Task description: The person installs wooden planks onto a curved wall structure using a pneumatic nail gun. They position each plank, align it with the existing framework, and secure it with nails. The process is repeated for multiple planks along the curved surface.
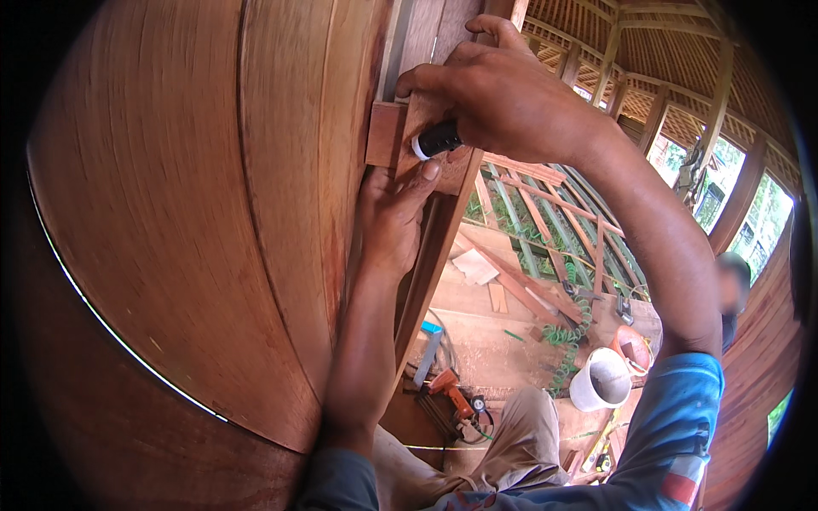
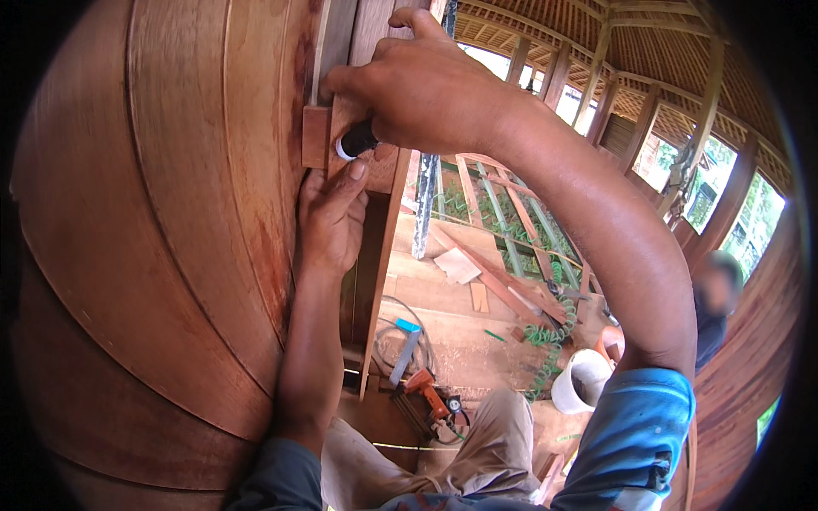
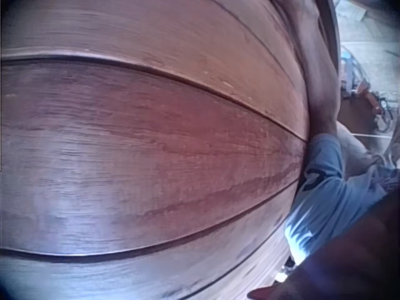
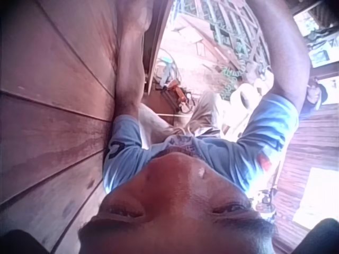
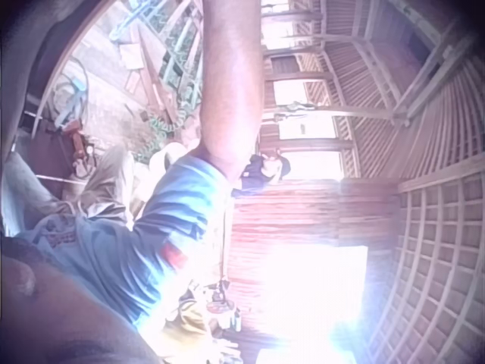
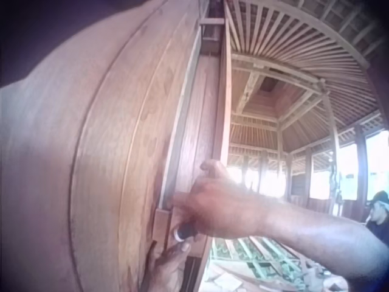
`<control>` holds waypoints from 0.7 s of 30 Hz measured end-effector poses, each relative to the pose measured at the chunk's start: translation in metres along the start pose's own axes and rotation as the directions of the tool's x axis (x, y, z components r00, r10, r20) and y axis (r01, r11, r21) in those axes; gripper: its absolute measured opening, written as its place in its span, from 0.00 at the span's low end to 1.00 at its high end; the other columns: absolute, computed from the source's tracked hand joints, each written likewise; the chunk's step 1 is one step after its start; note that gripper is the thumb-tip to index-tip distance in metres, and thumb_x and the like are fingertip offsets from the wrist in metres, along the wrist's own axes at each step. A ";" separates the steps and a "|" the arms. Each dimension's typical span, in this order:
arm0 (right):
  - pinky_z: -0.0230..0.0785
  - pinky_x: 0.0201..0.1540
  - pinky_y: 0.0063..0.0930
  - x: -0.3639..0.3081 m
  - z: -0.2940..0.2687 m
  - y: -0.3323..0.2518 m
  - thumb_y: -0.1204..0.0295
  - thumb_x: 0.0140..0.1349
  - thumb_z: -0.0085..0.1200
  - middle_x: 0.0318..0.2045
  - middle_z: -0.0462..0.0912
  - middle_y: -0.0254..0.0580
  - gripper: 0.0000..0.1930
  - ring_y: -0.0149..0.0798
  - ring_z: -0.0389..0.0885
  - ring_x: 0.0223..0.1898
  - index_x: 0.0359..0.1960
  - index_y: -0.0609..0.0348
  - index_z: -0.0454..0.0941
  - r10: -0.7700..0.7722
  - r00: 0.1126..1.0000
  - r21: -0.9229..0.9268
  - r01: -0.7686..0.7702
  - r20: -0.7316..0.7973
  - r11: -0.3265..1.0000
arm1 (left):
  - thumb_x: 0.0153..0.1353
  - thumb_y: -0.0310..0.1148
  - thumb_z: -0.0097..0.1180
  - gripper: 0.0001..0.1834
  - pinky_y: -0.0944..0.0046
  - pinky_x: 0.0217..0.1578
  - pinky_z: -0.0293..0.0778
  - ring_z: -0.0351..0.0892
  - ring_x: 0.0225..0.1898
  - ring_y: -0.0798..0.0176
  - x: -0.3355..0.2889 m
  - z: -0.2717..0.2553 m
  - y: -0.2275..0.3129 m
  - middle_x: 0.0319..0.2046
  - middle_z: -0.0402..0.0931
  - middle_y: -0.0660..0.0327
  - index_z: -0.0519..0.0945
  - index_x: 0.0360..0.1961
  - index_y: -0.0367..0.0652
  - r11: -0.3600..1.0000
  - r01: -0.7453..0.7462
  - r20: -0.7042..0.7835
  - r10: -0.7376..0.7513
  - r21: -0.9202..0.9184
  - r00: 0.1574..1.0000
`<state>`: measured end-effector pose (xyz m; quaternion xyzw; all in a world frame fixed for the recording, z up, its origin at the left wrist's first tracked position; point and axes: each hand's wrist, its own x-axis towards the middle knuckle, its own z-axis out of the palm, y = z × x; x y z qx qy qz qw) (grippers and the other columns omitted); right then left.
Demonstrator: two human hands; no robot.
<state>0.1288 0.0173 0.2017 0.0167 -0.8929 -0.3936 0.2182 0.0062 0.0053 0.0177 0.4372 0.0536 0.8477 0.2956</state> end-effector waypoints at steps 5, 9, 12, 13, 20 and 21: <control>0.49 0.71 0.53 -0.003 0.007 0.004 0.76 0.53 0.64 0.34 0.85 0.40 0.30 0.41 0.81 0.50 0.61 0.46 0.77 -0.021 0.997 0.023 0.022 -0.078 0.999 | 0.65 0.25 0.64 0.26 0.65 0.61 0.70 0.77 0.57 0.67 0.001 -0.001 0.000 0.57 0.77 0.58 0.71 0.62 0.36 0.999 -0.008 0.008 0.008 -0.032 1.000; 0.49 0.71 0.53 -0.005 0.009 0.004 0.77 0.53 0.63 0.34 0.85 0.40 0.30 0.41 0.81 0.50 0.62 0.46 0.76 -0.036 0.996 0.034 0.039 -0.080 0.999 | 0.65 0.26 0.64 0.26 0.65 0.60 0.70 0.77 0.57 0.68 0.001 -0.003 -0.001 0.56 0.78 0.58 0.71 0.62 0.37 1.000 0.003 0.009 -0.003 -0.022 1.000; 0.50 0.71 0.53 -0.005 0.009 0.004 0.77 0.53 0.63 0.34 0.85 0.39 0.30 0.40 0.81 0.50 0.62 0.46 0.77 -0.039 0.996 0.014 0.040 -0.078 0.999 | 0.66 0.29 0.64 0.23 0.69 0.53 0.70 0.77 0.52 0.70 -0.001 -0.008 -0.002 0.52 0.79 0.62 0.73 0.60 0.41 0.998 0.062 -0.033 -0.061 0.007 0.998; 0.50 0.71 0.52 -0.006 0.009 0.004 0.77 0.53 0.62 0.34 0.85 0.39 0.31 0.40 0.81 0.50 0.62 0.46 0.77 -0.036 0.997 0.021 0.038 -0.073 0.999 | 0.67 0.32 0.63 0.21 0.70 0.51 0.69 0.77 0.51 0.70 -0.001 -0.011 0.000 0.51 0.79 0.63 0.74 0.59 0.45 0.992 0.117 -0.078 -0.114 0.043 0.990; 0.50 0.71 0.52 -0.005 0.010 0.005 0.79 0.51 0.62 0.34 0.85 0.40 0.32 0.40 0.81 0.50 0.62 0.46 0.77 -0.036 0.996 0.012 0.037 -0.082 0.999 | 0.67 0.38 0.63 0.19 0.66 0.55 0.61 0.73 0.52 0.71 -0.003 -0.012 -0.003 0.51 0.78 0.68 0.75 0.57 0.50 0.992 0.123 -0.110 -0.120 0.029 0.987; 0.50 0.71 0.52 -0.005 0.010 0.005 0.79 0.51 0.62 0.34 0.85 0.40 0.32 0.40 0.81 0.50 0.62 0.46 0.77 -0.031 0.996 0.018 0.032 -0.078 0.999 | 0.67 0.39 0.64 0.20 0.66 0.55 0.61 0.73 0.52 0.71 -0.003 -0.011 -0.004 0.51 0.78 0.68 0.75 0.57 0.49 0.995 0.093 -0.100 -0.090 0.029 0.991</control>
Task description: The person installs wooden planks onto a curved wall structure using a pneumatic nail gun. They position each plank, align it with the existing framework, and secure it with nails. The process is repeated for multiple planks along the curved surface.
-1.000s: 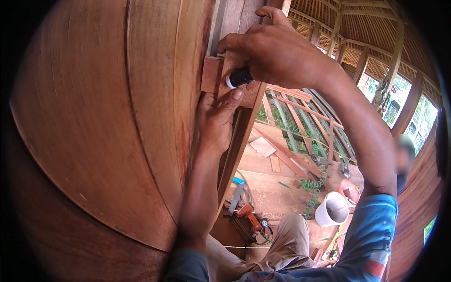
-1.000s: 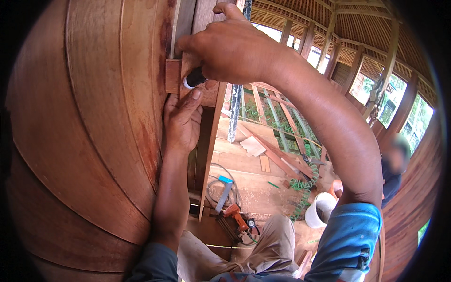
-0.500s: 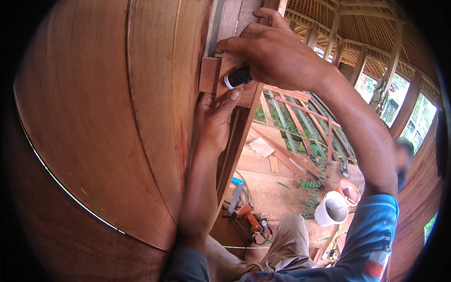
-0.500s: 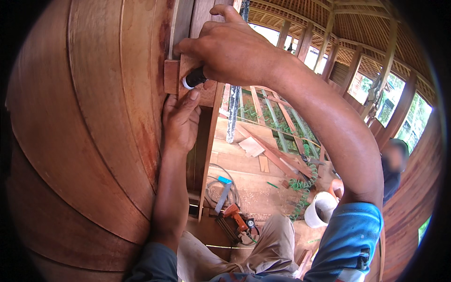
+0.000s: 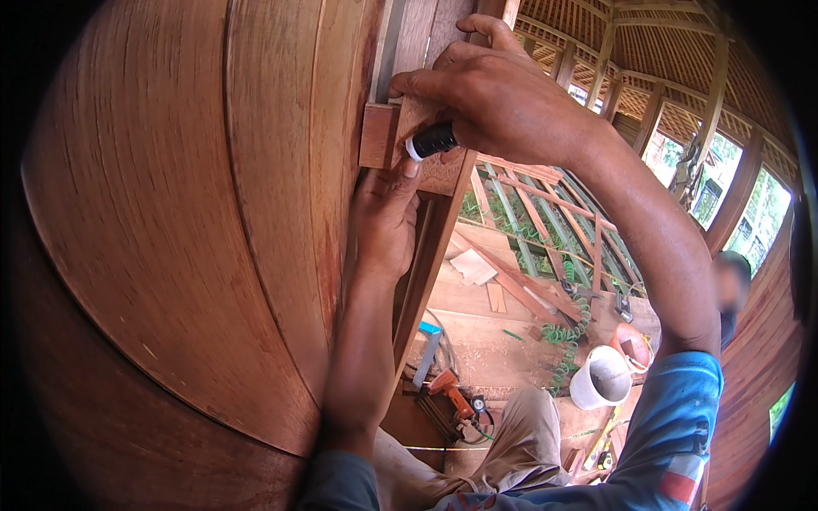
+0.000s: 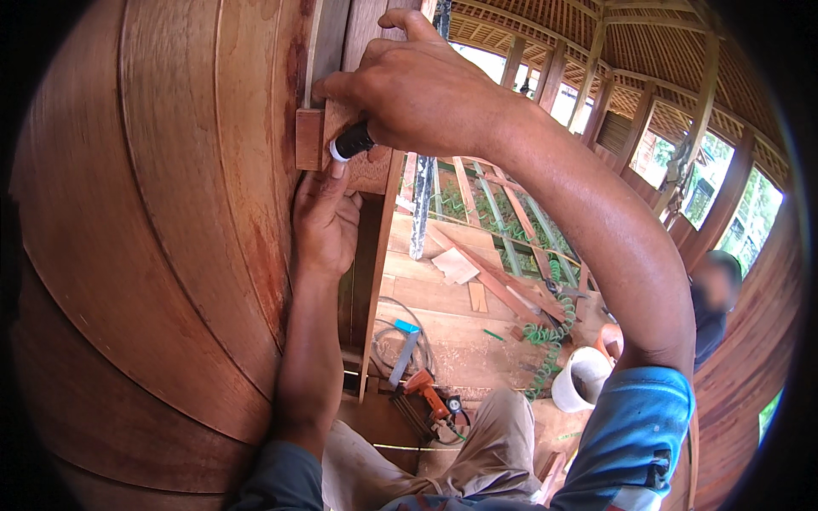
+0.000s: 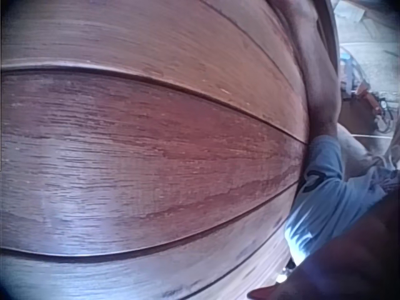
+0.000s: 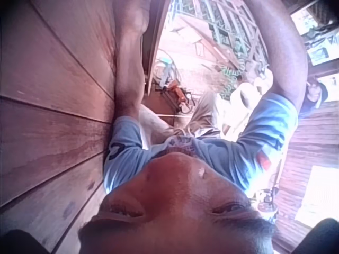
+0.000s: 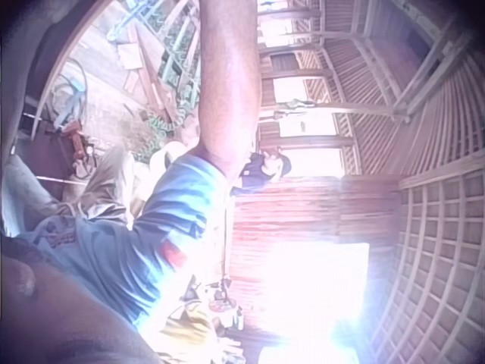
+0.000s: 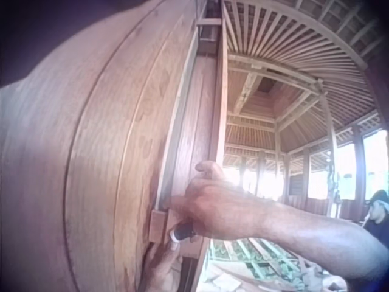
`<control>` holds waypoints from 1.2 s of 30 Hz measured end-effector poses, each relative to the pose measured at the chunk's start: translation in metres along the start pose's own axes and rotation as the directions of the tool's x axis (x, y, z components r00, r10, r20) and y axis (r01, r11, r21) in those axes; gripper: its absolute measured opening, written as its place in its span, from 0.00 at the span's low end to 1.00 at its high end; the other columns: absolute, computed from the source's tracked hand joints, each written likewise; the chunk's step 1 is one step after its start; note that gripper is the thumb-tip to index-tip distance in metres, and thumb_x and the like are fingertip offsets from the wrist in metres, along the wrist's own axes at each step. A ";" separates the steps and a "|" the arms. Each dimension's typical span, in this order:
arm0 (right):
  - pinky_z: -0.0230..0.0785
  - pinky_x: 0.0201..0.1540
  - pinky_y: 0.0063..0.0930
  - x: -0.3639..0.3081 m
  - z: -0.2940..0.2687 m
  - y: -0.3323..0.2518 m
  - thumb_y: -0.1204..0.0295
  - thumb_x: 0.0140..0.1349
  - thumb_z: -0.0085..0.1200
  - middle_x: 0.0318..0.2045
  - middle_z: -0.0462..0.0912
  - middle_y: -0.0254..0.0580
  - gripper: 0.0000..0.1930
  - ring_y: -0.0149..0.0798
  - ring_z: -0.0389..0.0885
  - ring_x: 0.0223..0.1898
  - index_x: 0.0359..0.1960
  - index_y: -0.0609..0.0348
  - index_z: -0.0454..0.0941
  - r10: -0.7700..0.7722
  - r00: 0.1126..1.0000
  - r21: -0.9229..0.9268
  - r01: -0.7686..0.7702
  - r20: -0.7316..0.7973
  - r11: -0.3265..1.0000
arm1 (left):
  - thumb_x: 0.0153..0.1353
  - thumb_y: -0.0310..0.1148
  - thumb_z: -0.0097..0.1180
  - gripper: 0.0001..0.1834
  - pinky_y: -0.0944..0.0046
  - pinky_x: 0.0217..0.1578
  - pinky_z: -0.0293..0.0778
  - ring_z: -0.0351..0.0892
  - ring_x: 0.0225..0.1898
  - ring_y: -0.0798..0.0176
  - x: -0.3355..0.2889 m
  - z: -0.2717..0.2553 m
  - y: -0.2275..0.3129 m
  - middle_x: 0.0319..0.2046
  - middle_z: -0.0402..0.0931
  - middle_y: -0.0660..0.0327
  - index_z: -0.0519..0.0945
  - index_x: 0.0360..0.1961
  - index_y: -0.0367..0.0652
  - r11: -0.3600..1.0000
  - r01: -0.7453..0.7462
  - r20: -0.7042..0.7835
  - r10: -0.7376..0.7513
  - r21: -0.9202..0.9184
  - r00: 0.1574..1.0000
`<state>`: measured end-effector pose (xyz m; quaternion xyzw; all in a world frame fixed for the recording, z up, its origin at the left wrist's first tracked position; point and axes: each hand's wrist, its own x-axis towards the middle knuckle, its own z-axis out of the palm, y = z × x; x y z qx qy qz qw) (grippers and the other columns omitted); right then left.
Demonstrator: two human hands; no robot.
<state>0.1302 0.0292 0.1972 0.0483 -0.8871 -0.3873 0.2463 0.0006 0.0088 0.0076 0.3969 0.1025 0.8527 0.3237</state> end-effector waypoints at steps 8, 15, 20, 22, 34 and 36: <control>0.69 0.60 0.49 0.004 -0.005 -0.001 0.72 0.54 0.60 0.37 0.87 0.49 0.22 0.52 0.83 0.49 0.54 0.57 0.81 0.041 0.996 0.042 -0.045 0.080 0.998 | 0.65 0.38 0.66 0.27 0.68 0.52 0.62 0.73 0.47 0.75 0.002 -0.007 -0.001 0.49 0.77 0.71 0.72 0.62 0.46 0.996 0.031 -0.025 -0.029 0.083 0.999; 0.66 0.68 0.46 -0.050 -0.040 -0.006 0.77 0.60 0.57 0.55 0.81 0.46 0.25 0.48 0.79 0.58 0.62 0.56 0.77 0.118 0.858 0.214 -0.009 -0.499 0.977 | 0.65 0.38 0.66 0.29 0.64 0.54 0.62 0.73 0.50 0.74 -0.001 0.005 0.003 0.53 0.77 0.72 0.71 0.64 0.47 0.998 -0.021 -0.056 0.024 0.060 0.998; 0.68 0.62 0.43 -0.168 0.019 -0.030 0.72 0.61 0.52 0.51 0.83 0.52 0.18 0.49 0.81 0.55 0.52 0.65 0.80 0.532 0.695 0.551 -0.230 -0.484 0.802 | 0.66 0.37 0.64 0.30 0.60 0.60 0.60 0.70 0.61 0.68 0.000 0.010 0.005 0.62 0.74 0.67 0.69 0.67 0.46 0.991 -0.121 0.084 0.116 0.060 0.990; 0.67 0.61 0.40 -0.231 0.083 -0.065 0.72 0.62 0.51 0.49 0.82 0.50 0.15 0.45 0.80 0.54 0.49 0.65 0.80 0.849 0.492 0.838 -0.369 -0.191 0.402 | 0.67 0.37 0.62 0.29 0.58 0.62 0.60 0.69 0.63 0.66 0.000 0.009 0.005 0.63 0.73 0.66 0.69 0.67 0.45 0.991 -0.103 0.050 0.099 0.088 0.994; 0.71 0.59 0.49 -0.482 0.347 -0.478 0.49 0.56 0.65 0.60 0.73 0.61 0.38 0.59 0.77 0.58 0.64 0.57 0.70 0.359 -0.248 -0.135 -0.941 0.900 -0.310 | 0.71 0.38 0.56 0.32 0.49 0.66 0.66 0.68 0.68 0.56 -0.003 0.024 0.004 0.68 0.68 0.57 0.62 0.71 0.40 0.980 -0.167 0.076 0.159 0.107 0.984; 0.66 0.65 0.49 -0.485 0.335 -0.507 0.46 0.53 0.68 0.72 0.60 0.59 0.54 0.59 0.70 0.66 0.75 0.58 0.53 0.306 -0.311 -0.273 -0.948 0.900 -0.162 | 0.71 0.39 0.57 0.31 0.49 0.66 0.67 0.69 0.67 0.56 -0.003 0.025 0.003 0.67 0.69 0.57 0.63 0.70 0.39 0.978 -0.172 0.039 0.169 0.121 0.985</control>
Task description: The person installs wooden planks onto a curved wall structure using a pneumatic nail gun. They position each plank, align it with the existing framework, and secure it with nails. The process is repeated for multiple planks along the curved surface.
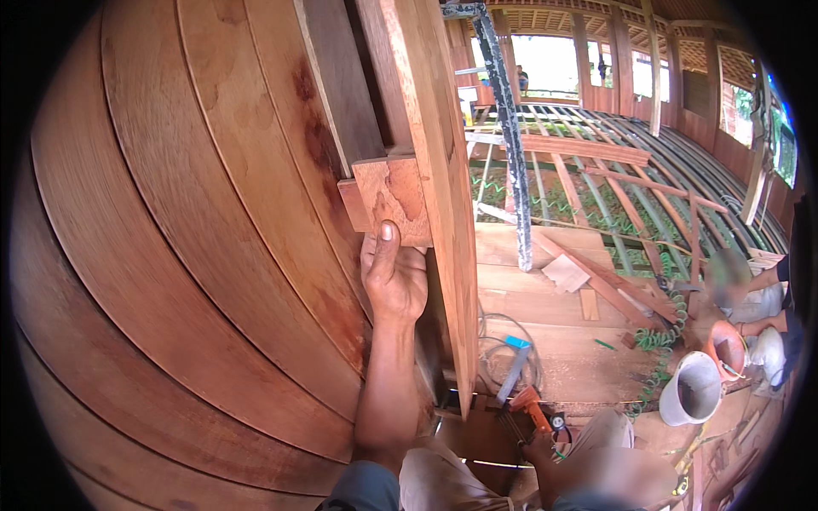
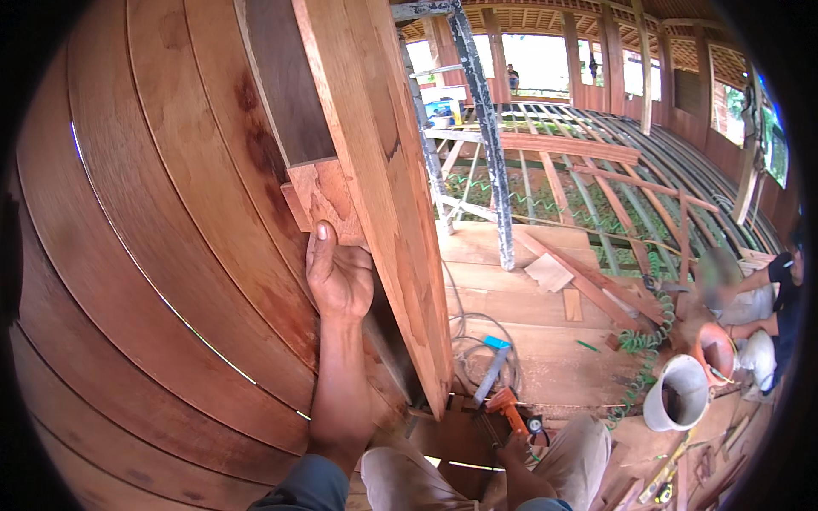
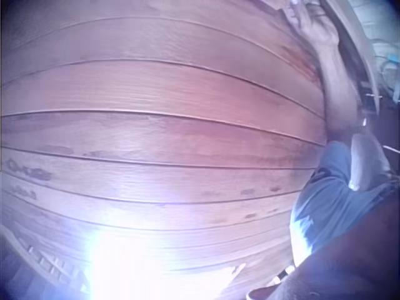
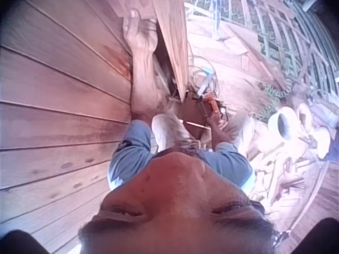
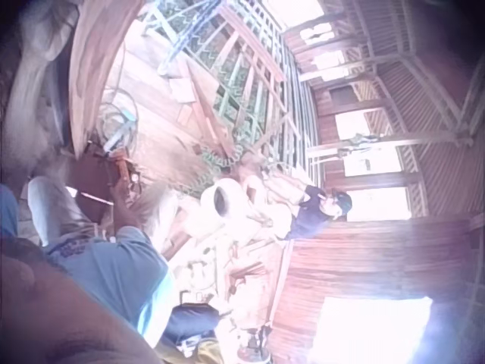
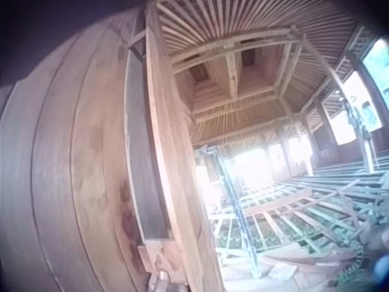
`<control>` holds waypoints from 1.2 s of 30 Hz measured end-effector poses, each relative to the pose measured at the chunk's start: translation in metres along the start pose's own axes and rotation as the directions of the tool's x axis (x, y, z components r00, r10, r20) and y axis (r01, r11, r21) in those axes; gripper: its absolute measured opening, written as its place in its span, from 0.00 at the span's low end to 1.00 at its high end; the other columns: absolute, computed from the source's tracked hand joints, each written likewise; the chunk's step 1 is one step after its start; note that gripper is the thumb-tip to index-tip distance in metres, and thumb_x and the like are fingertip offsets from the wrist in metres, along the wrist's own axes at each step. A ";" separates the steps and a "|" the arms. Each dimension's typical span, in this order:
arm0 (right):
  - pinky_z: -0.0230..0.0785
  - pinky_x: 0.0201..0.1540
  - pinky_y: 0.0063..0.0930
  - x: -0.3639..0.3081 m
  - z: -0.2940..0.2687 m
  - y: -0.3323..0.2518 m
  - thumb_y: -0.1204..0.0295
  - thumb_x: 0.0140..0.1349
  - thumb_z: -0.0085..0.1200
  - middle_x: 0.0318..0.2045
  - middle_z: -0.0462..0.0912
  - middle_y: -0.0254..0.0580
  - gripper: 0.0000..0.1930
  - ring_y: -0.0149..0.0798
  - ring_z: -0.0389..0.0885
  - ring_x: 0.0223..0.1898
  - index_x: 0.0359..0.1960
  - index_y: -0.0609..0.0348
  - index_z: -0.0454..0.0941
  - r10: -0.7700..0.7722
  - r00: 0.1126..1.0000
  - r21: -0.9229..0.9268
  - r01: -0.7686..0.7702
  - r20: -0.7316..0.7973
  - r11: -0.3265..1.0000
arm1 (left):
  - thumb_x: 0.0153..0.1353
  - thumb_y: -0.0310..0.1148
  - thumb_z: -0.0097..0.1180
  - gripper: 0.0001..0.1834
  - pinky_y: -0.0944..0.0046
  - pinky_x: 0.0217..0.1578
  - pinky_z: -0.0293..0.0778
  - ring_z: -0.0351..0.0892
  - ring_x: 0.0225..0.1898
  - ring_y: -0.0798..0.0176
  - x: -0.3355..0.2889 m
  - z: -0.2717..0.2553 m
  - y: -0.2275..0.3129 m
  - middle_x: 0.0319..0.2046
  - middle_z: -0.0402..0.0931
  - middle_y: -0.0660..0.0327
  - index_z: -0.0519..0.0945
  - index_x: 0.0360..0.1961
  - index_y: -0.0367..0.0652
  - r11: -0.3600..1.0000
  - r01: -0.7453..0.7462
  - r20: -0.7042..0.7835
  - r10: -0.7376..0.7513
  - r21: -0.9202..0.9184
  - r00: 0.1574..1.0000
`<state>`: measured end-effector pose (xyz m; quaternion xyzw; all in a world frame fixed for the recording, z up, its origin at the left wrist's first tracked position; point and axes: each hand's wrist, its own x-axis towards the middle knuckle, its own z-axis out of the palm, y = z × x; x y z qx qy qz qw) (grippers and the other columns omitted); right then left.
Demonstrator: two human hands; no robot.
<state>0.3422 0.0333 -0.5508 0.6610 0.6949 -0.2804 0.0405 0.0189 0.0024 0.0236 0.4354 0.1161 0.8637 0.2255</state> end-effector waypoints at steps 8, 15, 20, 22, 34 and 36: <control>0.68 0.64 0.49 -0.011 -0.007 -0.009 0.45 0.45 0.75 0.71 0.58 0.56 0.62 0.58 0.72 0.64 0.73 0.62 0.44 0.021 0.998 -0.065 -0.017 0.066 0.998 | 0.70 0.39 0.58 0.30 0.50 0.65 0.68 0.70 0.66 0.56 -0.003 0.001 -0.002 0.65 0.72 0.59 0.66 0.68 0.38 0.999 -0.012 -0.028 0.013 0.040 1.000; 0.73 0.59 0.47 -0.018 0.003 -0.009 0.52 0.43 0.77 0.59 0.72 0.53 0.48 0.56 0.79 0.57 0.61 0.58 0.61 0.292 0.956 0.120 -0.293 0.025 0.948 | 0.71 0.41 0.56 0.36 0.47 0.66 0.68 0.67 0.68 0.54 -0.003 0.003 -0.003 0.70 0.65 0.57 0.58 0.74 0.39 0.999 0.012 -0.029 -0.011 0.034 1.000; 0.71 0.61 0.47 -0.008 0.011 -0.003 0.53 0.41 0.77 0.59 0.73 0.55 0.50 0.55 0.76 0.60 0.63 0.58 0.60 0.233 0.970 0.143 -0.241 0.074 0.960 | 0.71 0.41 0.56 0.38 0.47 0.67 0.67 0.66 0.69 0.54 -0.001 -0.004 -0.003 0.71 0.63 0.57 0.55 0.75 0.41 0.999 0.034 -0.016 -0.034 0.014 0.999; 0.71 0.62 0.47 -0.008 0.015 -0.003 0.52 0.41 0.77 0.59 0.73 0.54 0.51 0.54 0.75 0.62 0.64 0.58 0.60 0.223 0.972 0.097 -0.229 0.074 0.969 | 0.71 0.41 0.56 0.38 0.47 0.67 0.67 0.66 0.69 0.53 -0.001 -0.006 -0.004 0.70 0.64 0.57 0.56 0.75 0.40 0.999 0.038 -0.028 -0.037 0.003 0.999; 0.67 0.65 0.49 -0.009 0.014 -0.005 0.52 0.40 0.77 0.62 0.72 0.53 0.56 0.55 0.72 0.64 0.70 0.55 0.56 0.168 0.985 0.105 -0.170 0.024 0.980 | 0.69 0.44 0.59 0.38 0.46 0.65 0.70 0.69 0.67 0.51 0.001 -0.006 -0.001 0.68 0.67 0.54 0.59 0.72 0.38 0.997 0.013 0.001 -0.013 0.074 1.000; 0.71 0.61 0.50 -0.009 0.015 -0.003 0.51 0.40 0.78 0.61 0.73 0.52 0.54 0.53 0.74 0.63 0.68 0.55 0.59 0.129 0.991 0.130 -0.126 -0.020 0.983 | 0.70 0.44 0.57 0.35 0.43 0.68 0.65 0.66 0.68 0.51 0.001 -0.007 -0.002 0.68 0.66 0.54 0.59 0.73 0.42 0.999 0.007 0.027 -0.009 0.049 1.000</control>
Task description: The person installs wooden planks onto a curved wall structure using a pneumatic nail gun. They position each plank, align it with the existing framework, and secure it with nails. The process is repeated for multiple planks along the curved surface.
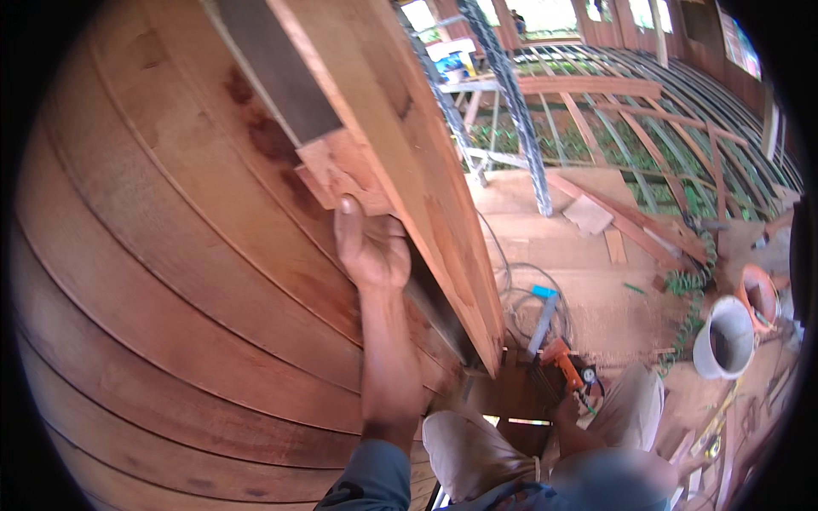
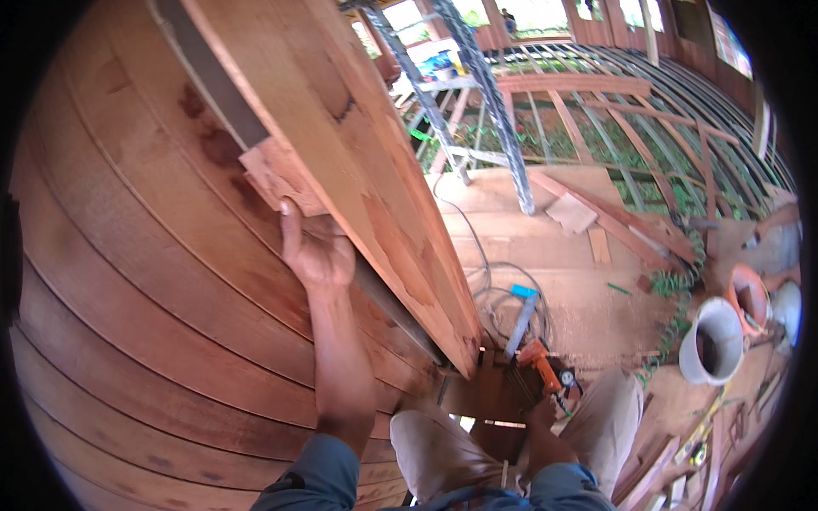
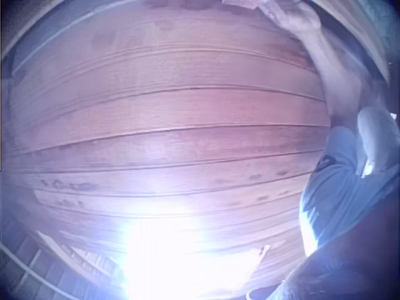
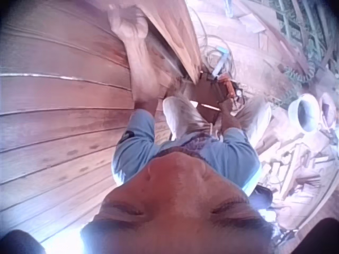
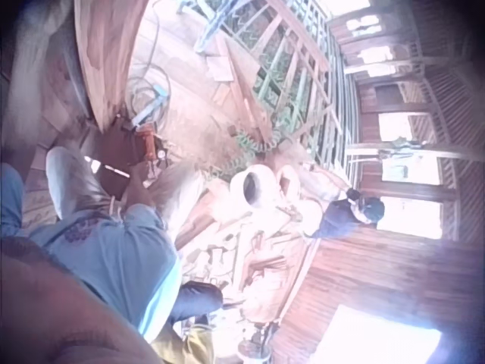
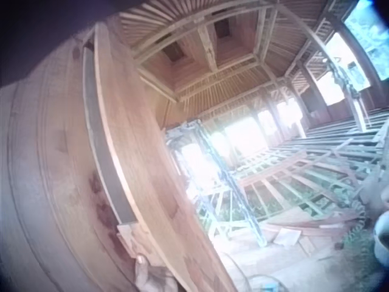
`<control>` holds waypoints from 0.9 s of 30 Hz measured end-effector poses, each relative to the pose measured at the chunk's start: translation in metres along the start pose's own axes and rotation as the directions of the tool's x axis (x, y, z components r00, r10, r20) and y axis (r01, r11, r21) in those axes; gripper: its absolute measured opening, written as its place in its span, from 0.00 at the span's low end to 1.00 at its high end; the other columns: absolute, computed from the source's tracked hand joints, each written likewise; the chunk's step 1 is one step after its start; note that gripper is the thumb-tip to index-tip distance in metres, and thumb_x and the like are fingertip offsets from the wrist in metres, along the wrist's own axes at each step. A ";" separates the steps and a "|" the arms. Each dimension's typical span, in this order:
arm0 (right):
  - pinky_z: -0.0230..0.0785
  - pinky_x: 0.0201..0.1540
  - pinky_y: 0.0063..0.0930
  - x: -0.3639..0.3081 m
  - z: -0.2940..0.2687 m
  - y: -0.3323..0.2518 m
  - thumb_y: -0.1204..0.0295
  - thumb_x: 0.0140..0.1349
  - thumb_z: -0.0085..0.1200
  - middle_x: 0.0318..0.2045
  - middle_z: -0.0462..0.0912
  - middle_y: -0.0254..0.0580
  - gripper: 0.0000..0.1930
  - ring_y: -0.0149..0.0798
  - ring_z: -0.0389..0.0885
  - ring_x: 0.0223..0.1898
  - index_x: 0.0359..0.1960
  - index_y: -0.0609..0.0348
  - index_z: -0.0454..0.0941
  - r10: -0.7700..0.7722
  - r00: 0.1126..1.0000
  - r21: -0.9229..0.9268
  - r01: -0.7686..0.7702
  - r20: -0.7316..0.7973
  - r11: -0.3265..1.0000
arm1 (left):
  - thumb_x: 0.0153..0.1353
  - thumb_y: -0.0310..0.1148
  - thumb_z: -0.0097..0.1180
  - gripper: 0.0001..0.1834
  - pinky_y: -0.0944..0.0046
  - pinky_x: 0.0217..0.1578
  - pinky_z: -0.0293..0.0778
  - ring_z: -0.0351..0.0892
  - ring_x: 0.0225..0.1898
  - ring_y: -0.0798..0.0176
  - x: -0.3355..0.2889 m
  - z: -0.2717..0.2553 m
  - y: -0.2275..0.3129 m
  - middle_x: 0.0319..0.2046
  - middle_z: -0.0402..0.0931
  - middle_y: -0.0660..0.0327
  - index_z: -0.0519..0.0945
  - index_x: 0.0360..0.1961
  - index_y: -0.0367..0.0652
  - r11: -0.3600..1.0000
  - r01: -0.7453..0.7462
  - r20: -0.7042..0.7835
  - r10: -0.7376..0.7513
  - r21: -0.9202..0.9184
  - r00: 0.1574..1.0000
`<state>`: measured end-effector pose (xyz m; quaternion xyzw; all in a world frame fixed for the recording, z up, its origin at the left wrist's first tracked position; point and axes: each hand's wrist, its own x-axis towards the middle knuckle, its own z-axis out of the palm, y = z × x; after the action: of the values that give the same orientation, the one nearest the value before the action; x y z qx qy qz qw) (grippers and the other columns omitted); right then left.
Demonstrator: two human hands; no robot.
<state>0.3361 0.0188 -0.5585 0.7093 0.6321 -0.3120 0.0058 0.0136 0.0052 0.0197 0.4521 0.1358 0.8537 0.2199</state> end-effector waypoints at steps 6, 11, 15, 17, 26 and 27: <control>0.74 0.49 0.54 0.019 0.001 0.006 0.45 0.59 0.61 0.43 0.86 0.51 0.28 0.56 0.84 0.47 0.54 0.49 0.78 -0.020 0.960 0.264 0.096 -0.278 0.960 | 0.64 0.44 0.65 0.40 0.47 0.71 0.61 0.63 0.68 0.52 0.001 -0.001 0.000 0.68 0.64 0.52 0.62 0.70 0.37 0.998 -0.010 -0.109 0.017 0.062 0.994; 0.74 0.51 0.52 0.040 -0.026 0.015 0.55 0.64 0.56 0.43 0.86 0.51 0.17 0.56 0.84 0.47 0.44 0.54 0.83 0.271 0.780 0.377 -0.049 -0.564 0.925 | 0.68 0.43 0.60 0.37 0.44 0.70 0.61 0.60 0.70 0.51 -0.001 -0.010 -0.008 0.68 0.64 0.50 0.61 0.70 0.37 0.935 -0.144 -0.032 0.163 0.325 0.986; 0.73 0.52 0.50 0.029 -0.057 0.027 0.59 0.64 0.55 0.44 0.86 0.50 0.15 0.54 0.83 0.48 0.46 0.53 0.84 0.298 0.866 0.355 -0.152 -0.401 0.922 | 0.68 0.42 0.59 0.35 0.43 0.71 0.59 0.60 0.70 0.51 0.008 -0.027 0.002 0.68 0.63 0.50 0.62 0.70 0.36 0.988 -0.026 0.025 0.023 0.151 0.999; 0.74 0.52 0.49 0.026 -0.066 0.026 0.61 0.64 0.55 0.43 0.85 0.51 0.14 0.55 0.83 0.47 0.46 0.53 0.83 0.251 0.907 0.387 -0.108 -0.339 0.916 | 0.68 0.41 0.60 0.35 0.43 0.71 0.59 0.61 0.70 0.50 0.013 -0.039 0.007 0.68 0.64 0.50 0.63 0.69 0.37 0.991 0.003 0.055 -0.010 0.132 0.998; 0.70 0.55 0.48 0.030 -0.029 -0.004 0.69 0.59 0.55 0.47 0.79 0.55 0.15 0.57 0.77 0.52 0.47 0.58 0.77 -0.383 0.784 0.167 0.515 -0.488 0.841 | 0.64 0.35 0.66 0.36 0.44 0.68 0.66 0.65 0.67 0.49 0.004 -0.028 -0.002 0.66 0.65 0.45 0.63 0.68 0.33 0.997 0.003 -0.024 -0.002 0.074 1.000; 0.70 0.55 0.49 0.039 -0.030 -0.006 0.69 0.58 0.56 0.47 0.79 0.55 0.16 0.57 0.77 0.52 0.48 0.58 0.77 -0.419 0.755 0.168 0.561 -0.504 0.810 | 0.63 0.35 0.67 0.37 0.44 0.68 0.66 0.65 0.67 0.49 -0.002 -0.025 -0.008 0.66 0.65 0.46 0.63 0.68 0.34 0.992 -0.020 -0.077 0.030 0.123 0.997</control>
<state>0.3440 0.0669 -0.5490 0.5596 0.7244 -0.2270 -0.3325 -0.0037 0.0101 0.0007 0.4324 0.1906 0.8636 0.1757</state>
